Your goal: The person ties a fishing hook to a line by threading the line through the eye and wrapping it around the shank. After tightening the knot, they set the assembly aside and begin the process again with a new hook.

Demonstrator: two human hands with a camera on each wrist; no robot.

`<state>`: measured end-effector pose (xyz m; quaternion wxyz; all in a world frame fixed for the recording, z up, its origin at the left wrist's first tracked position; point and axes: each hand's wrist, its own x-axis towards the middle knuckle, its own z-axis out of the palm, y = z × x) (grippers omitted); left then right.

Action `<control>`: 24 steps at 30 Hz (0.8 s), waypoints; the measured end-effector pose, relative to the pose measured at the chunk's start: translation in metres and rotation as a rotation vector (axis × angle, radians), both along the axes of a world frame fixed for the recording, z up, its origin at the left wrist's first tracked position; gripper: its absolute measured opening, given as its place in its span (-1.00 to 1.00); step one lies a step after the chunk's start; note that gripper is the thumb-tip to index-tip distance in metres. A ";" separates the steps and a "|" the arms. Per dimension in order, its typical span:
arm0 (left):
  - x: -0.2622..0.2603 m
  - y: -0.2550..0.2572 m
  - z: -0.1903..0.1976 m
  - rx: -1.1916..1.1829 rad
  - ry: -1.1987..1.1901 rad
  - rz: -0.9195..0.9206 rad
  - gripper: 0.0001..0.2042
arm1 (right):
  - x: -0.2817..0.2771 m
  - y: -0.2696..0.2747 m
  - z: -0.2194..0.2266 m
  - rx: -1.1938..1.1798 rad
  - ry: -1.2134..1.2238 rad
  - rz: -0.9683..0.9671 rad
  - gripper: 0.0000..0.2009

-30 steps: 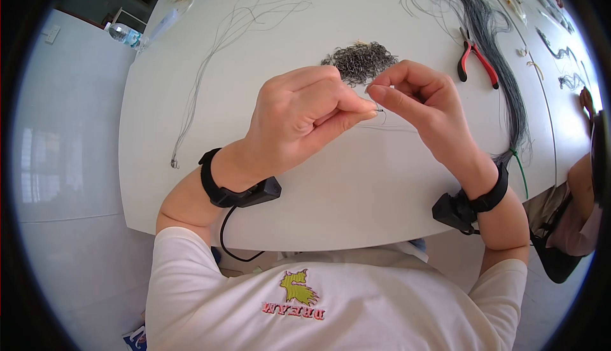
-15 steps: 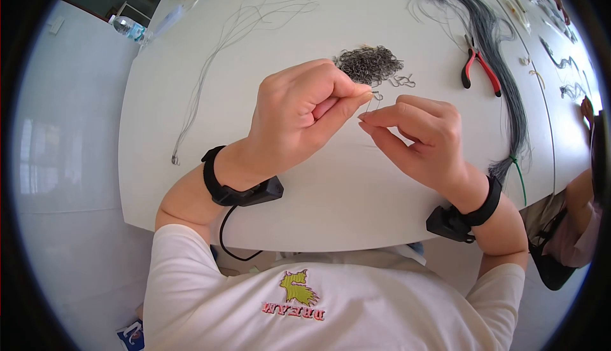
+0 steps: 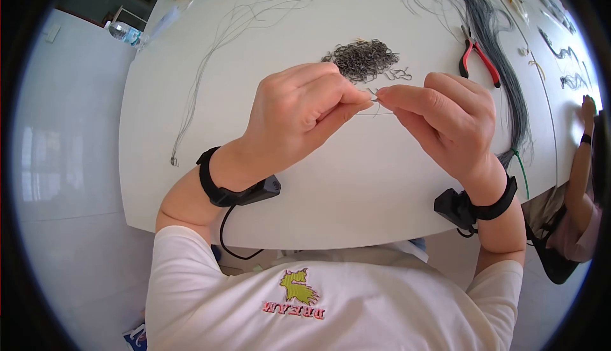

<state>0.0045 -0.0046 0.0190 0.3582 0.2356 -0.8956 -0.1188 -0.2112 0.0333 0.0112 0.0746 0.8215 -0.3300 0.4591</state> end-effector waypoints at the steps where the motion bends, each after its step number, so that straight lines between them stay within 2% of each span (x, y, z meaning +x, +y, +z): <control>1: 0.000 -0.001 -0.002 -0.005 0.019 -0.032 -0.88 | 0.000 0.000 0.000 0.020 -0.021 0.012 -0.80; 5: 0.000 0.000 -0.001 0.010 0.030 -0.080 -0.86 | 0.004 -0.002 -0.002 0.097 -0.125 0.025 -0.84; 7: 0.000 0.001 0.001 0.029 0.029 -0.087 -0.86 | 0.006 -0.003 -0.005 0.264 -0.260 0.029 -0.87; 8: 0.000 0.002 0.001 0.047 0.028 -0.093 -0.86 | 0.006 -0.002 -0.005 0.264 -0.260 0.029 -0.87; 10: 0.001 0.001 0.000 0.051 0.043 -0.114 -0.86 | 0.005 -0.001 -0.006 0.566 -0.357 0.051 -0.94; 11: 0.001 0.001 -0.001 0.056 0.059 -0.135 -0.86 | 0.006 -0.002 -0.009 0.566 -0.357 0.050 -0.94; 13: 0.002 0.001 0.001 0.056 0.068 -0.140 -0.86 | 0.008 -0.006 -0.021 0.942 -0.676 0.238 -0.92; 14: 0.002 0.002 0.002 0.056 0.075 -0.146 -0.86 | 0.010 -0.006 -0.023 0.942 -0.675 0.239 -0.92; 16: 0.004 0.001 0.002 0.041 0.087 -0.145 -0.87 | 0.015 -0.005 -0.025 1.070 -0.857 0.345 -0.88; 20: 0.004 0.002 0.005 0.047 0.119 -0.101 -0.89 | 0.016 -0.002 -0.025 1.131 -0.867 0.329 -0.89; 23: 0.005 0.001 0.001 0.078 0.139 -0.053 -0.90 | 0.017 0.004 -0.024 1.119 -0.790 0.327 -0.91; 24: 0.005 0.002 0.001 0.076 0.140 -0.050 -0.90 | 0.018 0.007 -0.021 1.047 -0.680 0.244 -0.94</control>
